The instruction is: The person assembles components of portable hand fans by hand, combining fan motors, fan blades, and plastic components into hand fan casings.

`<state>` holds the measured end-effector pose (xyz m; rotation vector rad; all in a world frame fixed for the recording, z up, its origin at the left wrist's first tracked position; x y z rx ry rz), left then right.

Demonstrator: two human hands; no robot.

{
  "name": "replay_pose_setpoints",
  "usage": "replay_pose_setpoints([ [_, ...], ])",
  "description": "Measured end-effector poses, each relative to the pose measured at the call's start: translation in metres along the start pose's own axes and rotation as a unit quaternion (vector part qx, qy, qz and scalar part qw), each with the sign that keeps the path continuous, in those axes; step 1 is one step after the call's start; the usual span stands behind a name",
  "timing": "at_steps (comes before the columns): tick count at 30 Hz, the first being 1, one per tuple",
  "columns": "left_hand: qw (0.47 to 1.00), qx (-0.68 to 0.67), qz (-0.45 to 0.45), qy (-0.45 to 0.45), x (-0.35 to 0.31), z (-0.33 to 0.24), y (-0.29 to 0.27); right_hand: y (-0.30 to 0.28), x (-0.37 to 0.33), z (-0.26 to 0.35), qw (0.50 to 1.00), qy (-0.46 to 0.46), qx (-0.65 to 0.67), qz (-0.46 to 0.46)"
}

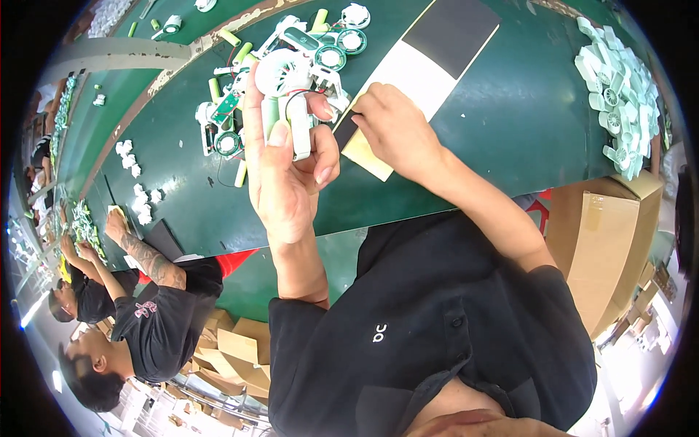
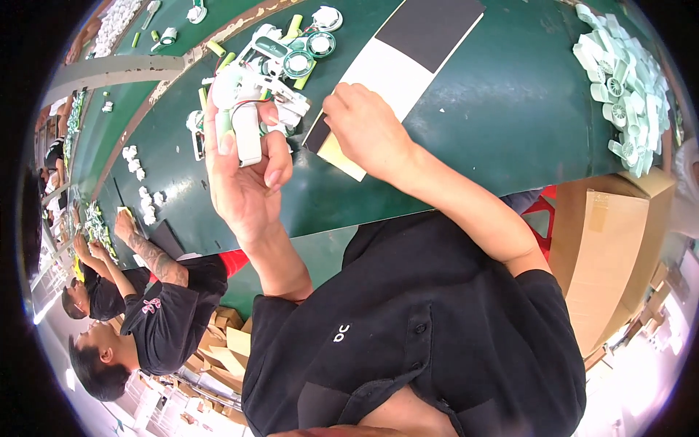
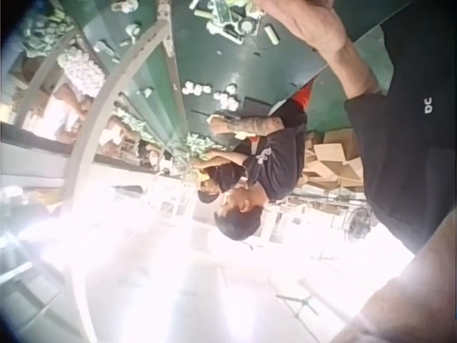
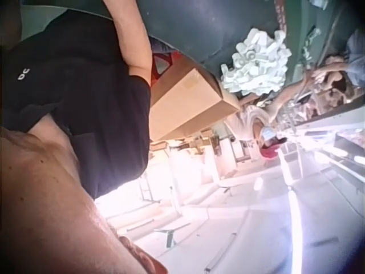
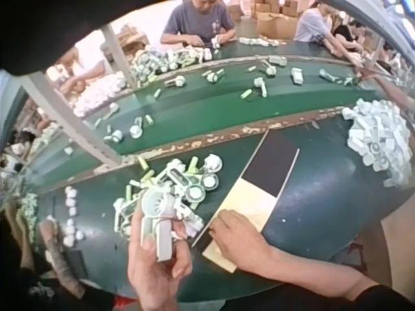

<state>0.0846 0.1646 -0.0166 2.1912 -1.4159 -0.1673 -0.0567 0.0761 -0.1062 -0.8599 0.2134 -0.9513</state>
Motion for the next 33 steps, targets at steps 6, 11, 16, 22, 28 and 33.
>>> replay_pose_setpoints([
  [6, 0.999, -0.015, 0.017, -0.025, 0.000, 0.005, 0.006, -0.036, 0.025, -0.016, 0.937, 0.157, 0.217, 0.226],
  [11, 0.997, -0.011, 0.037, -0.069, -0.003, 0.018, 0.029, -0.043, 0.035, -0.073, 0.769, 0.199, 0.494, 0.354],
  [16, 0.996, 0.022, 0.057, -0.063, -0.005, 0.026, 0.048, -0.067, 0.035, -0.061, 0.848, 0.183, 0.318, 0.384],
  [22, 0.998, 0.028, 0.050, -0.037, -0.005, 0.033, 0.057, -0.083, 0.025, -0.096, 0.784, 0.054, 0.446, 0.429],
  [28, 0.992, 0.071, 0.083, -0.063, -0.014, 0.053, 0.076, -0.139, -0.026, -0.089, 0.739, 0.094, 0.623, 0.239],
  [33, 0.986, 0.055, 0.117, -0.104, -0.021, 0.067, 0.108, -0.118, -0.035, -0.085, 0.746, 0.172, 0.622, 0.160],
])
Point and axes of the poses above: each hand's wrist, its own x-axis towards the middle knuckle, its own y-axis out of the palm, z = x × y, the point moved 1 cm from there along x, towards the middle knuckle, and after that the axes turned 12 degrees about y, right-handed, at the moved point
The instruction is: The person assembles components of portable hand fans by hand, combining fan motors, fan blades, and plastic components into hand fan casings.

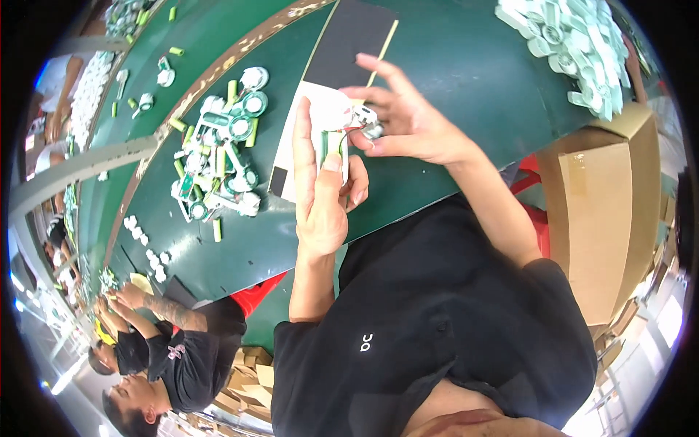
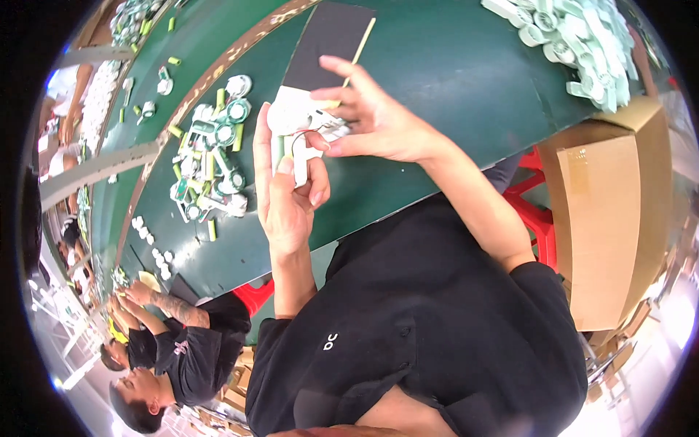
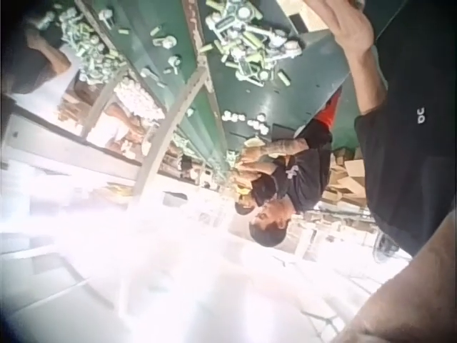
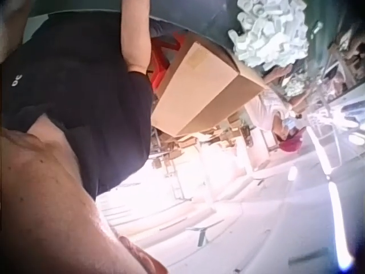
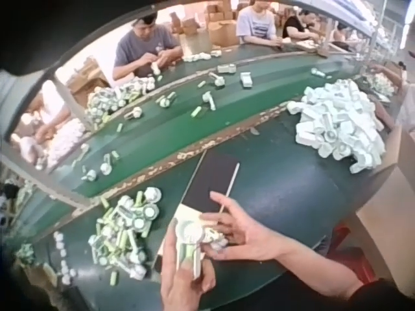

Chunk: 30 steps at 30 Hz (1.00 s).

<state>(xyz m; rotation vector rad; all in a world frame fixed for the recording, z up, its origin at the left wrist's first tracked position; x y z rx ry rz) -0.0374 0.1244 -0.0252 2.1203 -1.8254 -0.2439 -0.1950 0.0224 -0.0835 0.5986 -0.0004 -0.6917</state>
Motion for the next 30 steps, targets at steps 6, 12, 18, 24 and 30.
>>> replay_pose_setpoints([
  [6, 1.000, 0.010, 0.014, -0.016, 0.001, 0.014, 0.010, -0.015, -0.035, 0.020, 0.994, -0.049, -0.044, -0.086],
  [12, 0.995, 0.053, 0.080, -0.009, -0.001, 0.024, 0.018, 0.017, -0.060, 0.086, 0.921, -0.122, -0.303, -0.212],
  [18, 0.994, 0.080, 0.074, 0.002, -0.004, 0.025, 0.026, -0.002, -0.013, 0.104, 0.771, -0.417, -0.470, -0.102],
  [24, 0.979, -0.176, 0.029, -0.101, -0.002, 0.026, 0.031, -0.009, -0.038, 0.082, 0.953, -0.082, -0.205, -0.207],
  [30, 0.994, -0.097, 0.019, -0.042, -0.005, 0.042, 0.032, 0.000, -0.069, 0.097, 0.876, -0.139, -0.376, -0.269],
])
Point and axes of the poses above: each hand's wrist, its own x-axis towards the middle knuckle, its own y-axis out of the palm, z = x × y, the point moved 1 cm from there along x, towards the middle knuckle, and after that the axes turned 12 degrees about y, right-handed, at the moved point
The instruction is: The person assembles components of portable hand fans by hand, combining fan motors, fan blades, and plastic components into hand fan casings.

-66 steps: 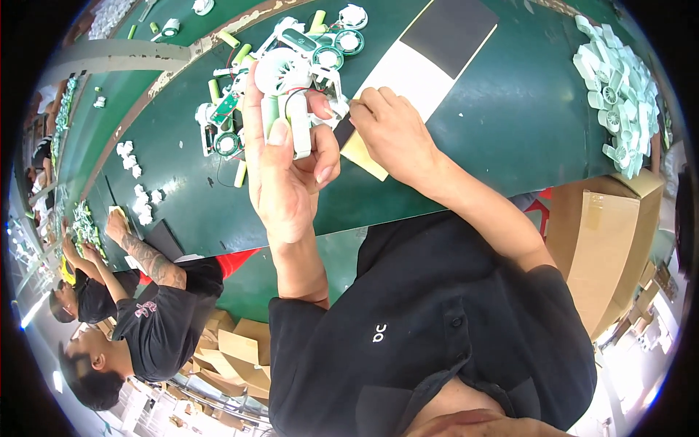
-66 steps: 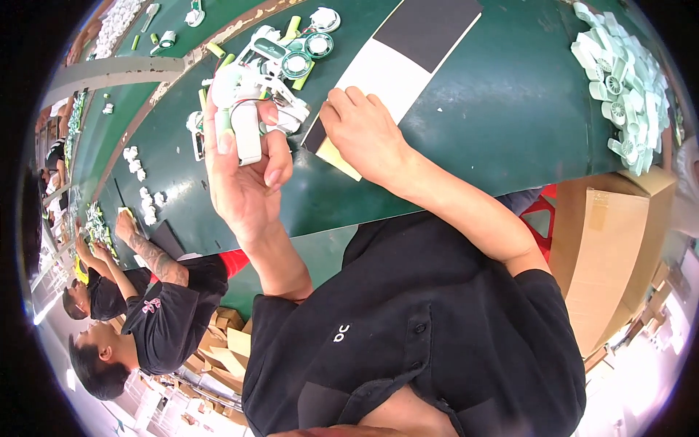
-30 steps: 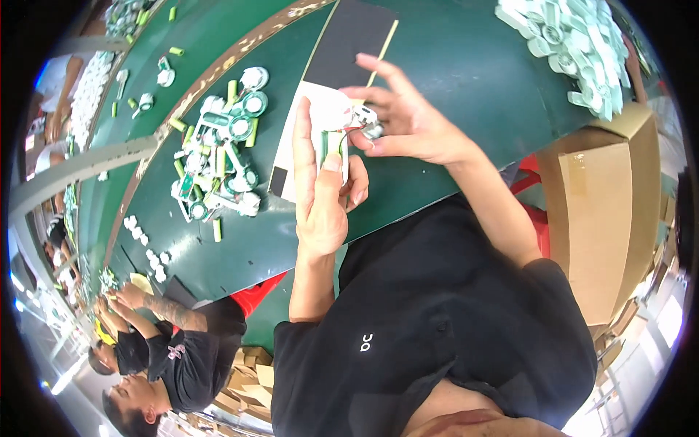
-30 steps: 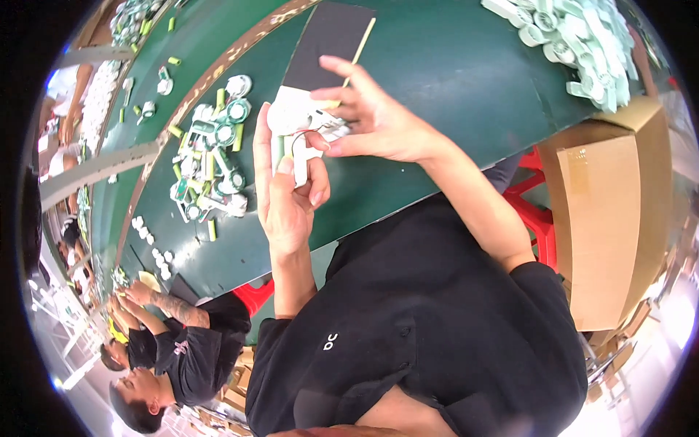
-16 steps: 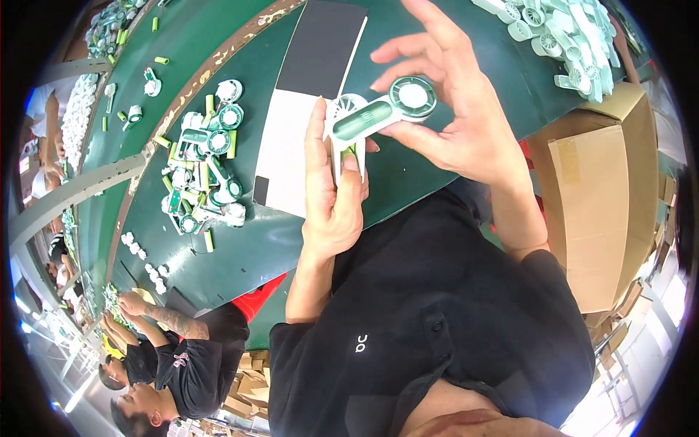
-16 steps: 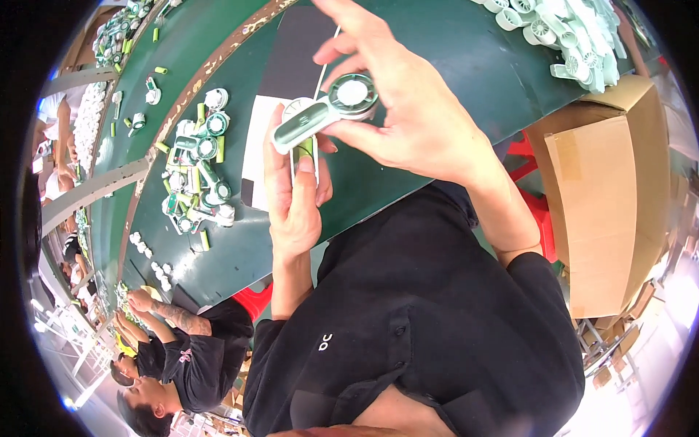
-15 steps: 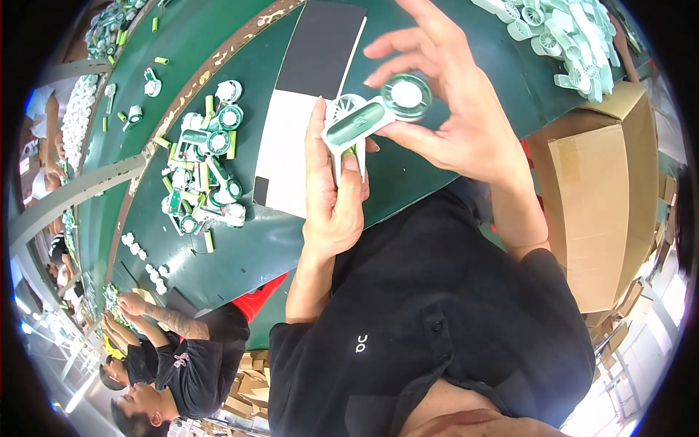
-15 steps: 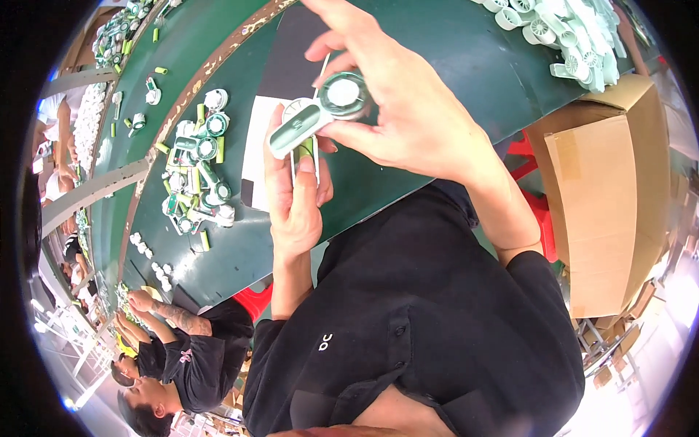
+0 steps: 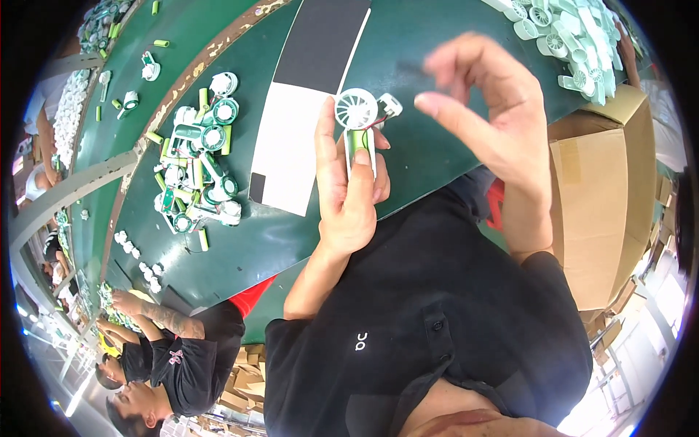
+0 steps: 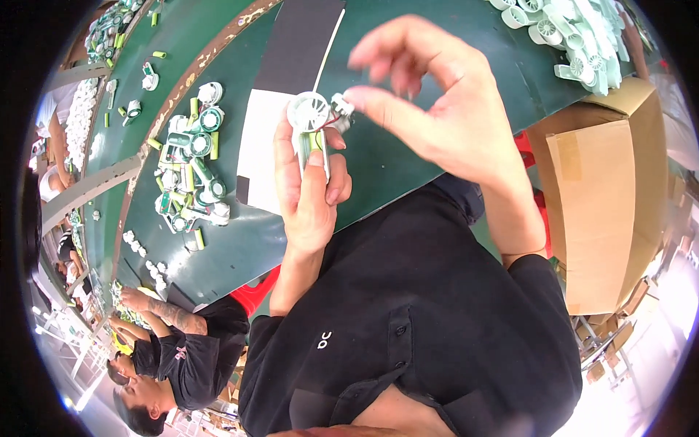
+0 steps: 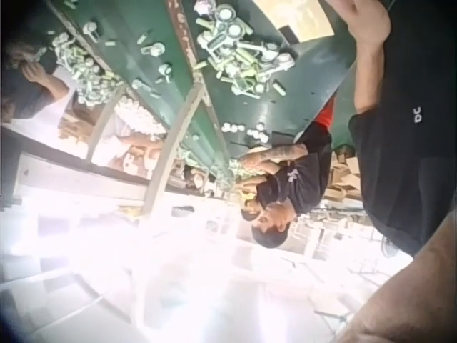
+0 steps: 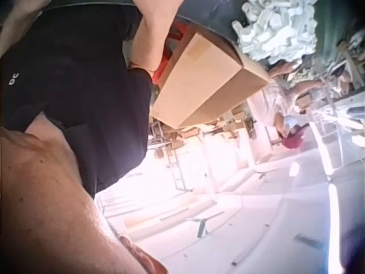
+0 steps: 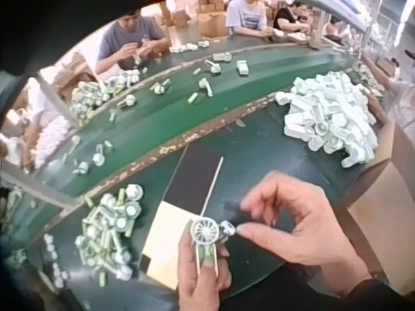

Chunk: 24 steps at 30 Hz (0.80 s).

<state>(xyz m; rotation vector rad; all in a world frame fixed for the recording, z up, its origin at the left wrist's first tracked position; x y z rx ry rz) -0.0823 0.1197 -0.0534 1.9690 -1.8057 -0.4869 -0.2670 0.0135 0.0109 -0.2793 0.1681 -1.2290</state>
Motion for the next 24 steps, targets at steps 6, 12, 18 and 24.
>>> replay_pose_setpoints([
  [6, 0.992, 0.127, -0.005, 0.021, 0.001, 0.004, 0.012, 0.008, 0.004, 0.021, 0.965, 0.136, 0.041, 0.219],
  [12, 0.991, 0.126, 0.013, 0.036, 0.000, 0.011, 0.014, 0.010, 0.029, 0.034, 0.915, 0.243, -0.091, 0.308],
  [18, 0.969, 0.225, 0.080, 0.061, 0.002, 0.014, 0.004, 0.014, 0.046, 0.040, 0.882, 0.230, -0.178, 0.370],
  [24, 0.966, 0.229, 0.089, 0.078, 0.004, 0.020, 0.007, 0.020, 0.049, 0.053, 0.869, 0.190, -0.253, 0.379],
])
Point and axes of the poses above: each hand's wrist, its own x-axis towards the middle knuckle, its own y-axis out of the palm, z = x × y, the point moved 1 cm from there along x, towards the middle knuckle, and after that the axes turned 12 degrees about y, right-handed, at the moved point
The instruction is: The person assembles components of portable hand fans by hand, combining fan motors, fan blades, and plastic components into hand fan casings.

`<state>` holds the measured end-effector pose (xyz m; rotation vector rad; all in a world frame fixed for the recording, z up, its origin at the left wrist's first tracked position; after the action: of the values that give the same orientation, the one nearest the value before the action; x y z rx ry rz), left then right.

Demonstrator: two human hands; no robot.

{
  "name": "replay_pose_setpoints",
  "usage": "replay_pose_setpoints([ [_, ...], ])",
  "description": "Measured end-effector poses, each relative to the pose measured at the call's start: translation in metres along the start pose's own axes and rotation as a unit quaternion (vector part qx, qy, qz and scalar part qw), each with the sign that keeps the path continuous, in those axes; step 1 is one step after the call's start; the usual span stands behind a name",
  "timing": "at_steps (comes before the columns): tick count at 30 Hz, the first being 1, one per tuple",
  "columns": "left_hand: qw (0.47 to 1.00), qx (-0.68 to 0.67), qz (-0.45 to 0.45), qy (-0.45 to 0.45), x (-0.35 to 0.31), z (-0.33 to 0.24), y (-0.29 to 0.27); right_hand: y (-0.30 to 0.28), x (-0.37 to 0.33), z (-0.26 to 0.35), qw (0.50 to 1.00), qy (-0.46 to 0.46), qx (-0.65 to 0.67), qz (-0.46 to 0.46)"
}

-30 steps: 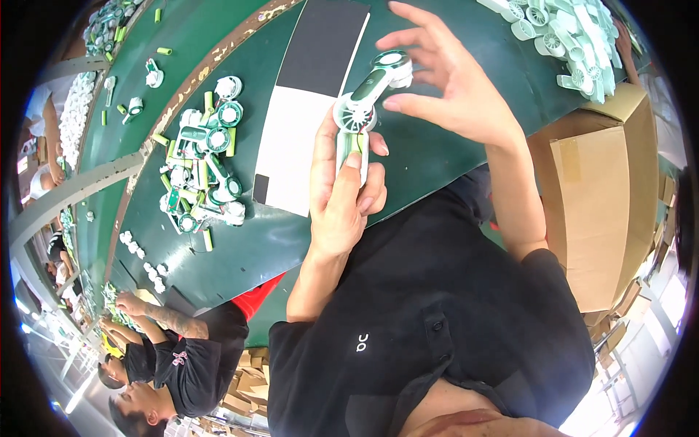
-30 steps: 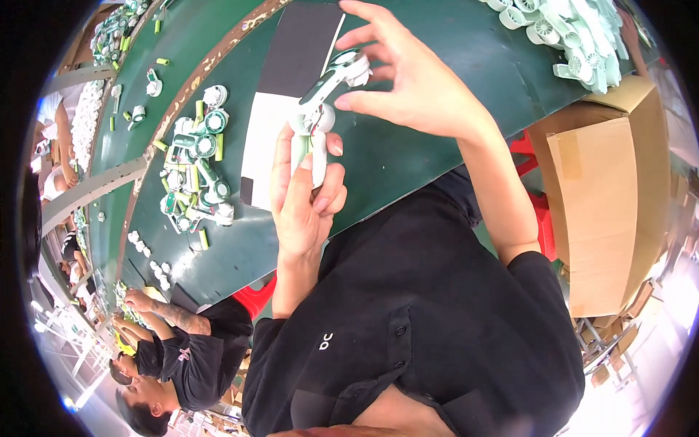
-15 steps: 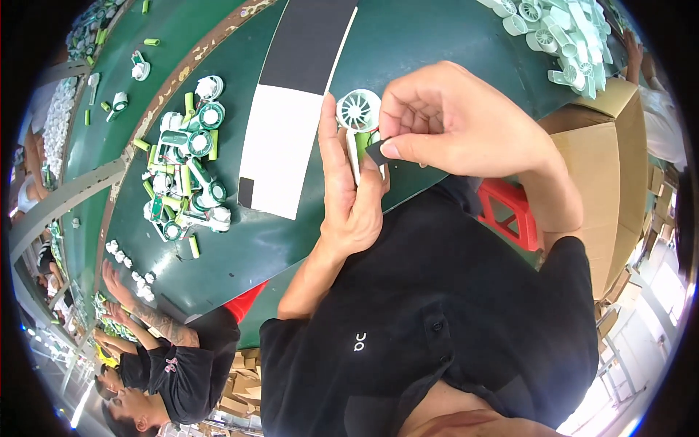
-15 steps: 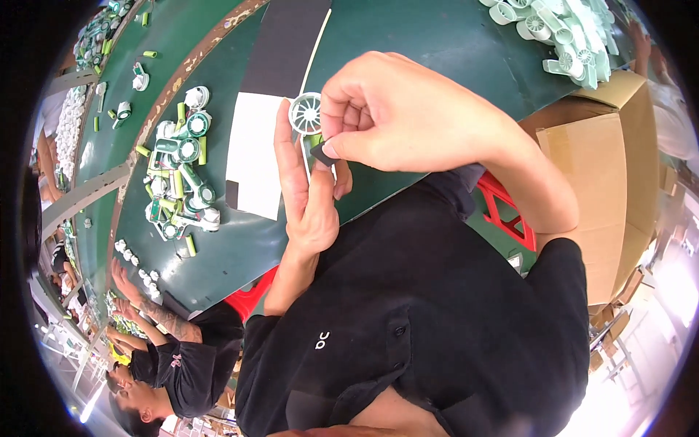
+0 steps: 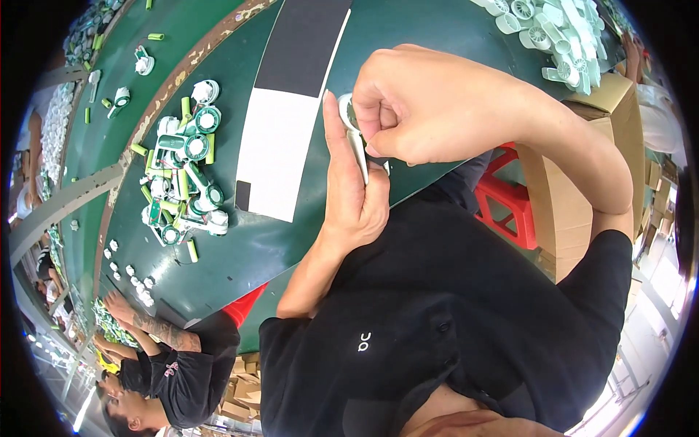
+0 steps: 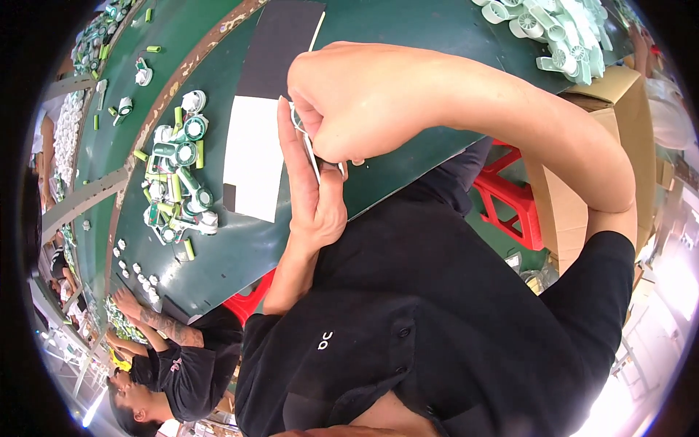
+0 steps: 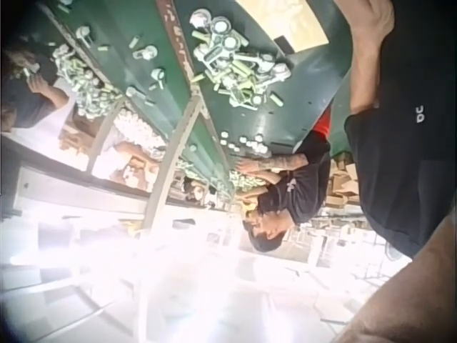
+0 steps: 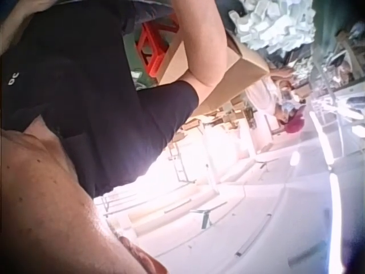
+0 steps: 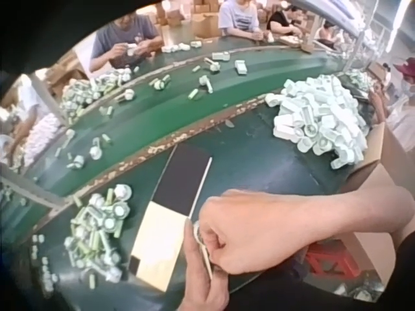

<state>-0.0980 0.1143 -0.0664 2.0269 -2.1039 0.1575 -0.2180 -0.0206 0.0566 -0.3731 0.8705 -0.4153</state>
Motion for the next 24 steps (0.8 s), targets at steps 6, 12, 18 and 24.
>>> replay_pose_setpoints([
  [6, 0.999, 0.016, 0.011, 0.038, 0.002, 0.002, -0.009, 0.009, 0.001, -0.009, 0.993, -0.090, 0.063, -0.041],
  [12, 0.999, 0.039, 0.000, 0.026, 0.001, 0.003, -0.015, 0.028, 0.007, -0.014, 0.985, -0.108, 0.068, -0.115],
  [18, 0.997, 0.064, -0.008, 0.038, 0.002, 0.008, -0.016, 0.037, 0.010, -0.012, 0.982, -0.086, 0.041, -0.162],
  [24, 0.998, 0.058, -0.013, 0.008, 0.005, 0.004, -0.021, 0.044, 0.015, -0.015, 0.972, -0.126, 0.049, -0.195],
])
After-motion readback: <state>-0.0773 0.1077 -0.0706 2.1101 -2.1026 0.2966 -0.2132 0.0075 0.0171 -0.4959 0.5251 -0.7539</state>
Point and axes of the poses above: each hand's wrist, its own x-axis towards the middle knuckle, its own y-axis out of the palm, z = x × y, the point moved 1 cm from there along x, towards the middle knuckle, and after that the axes turned 12 degrees about y, right-handed, at the moved point
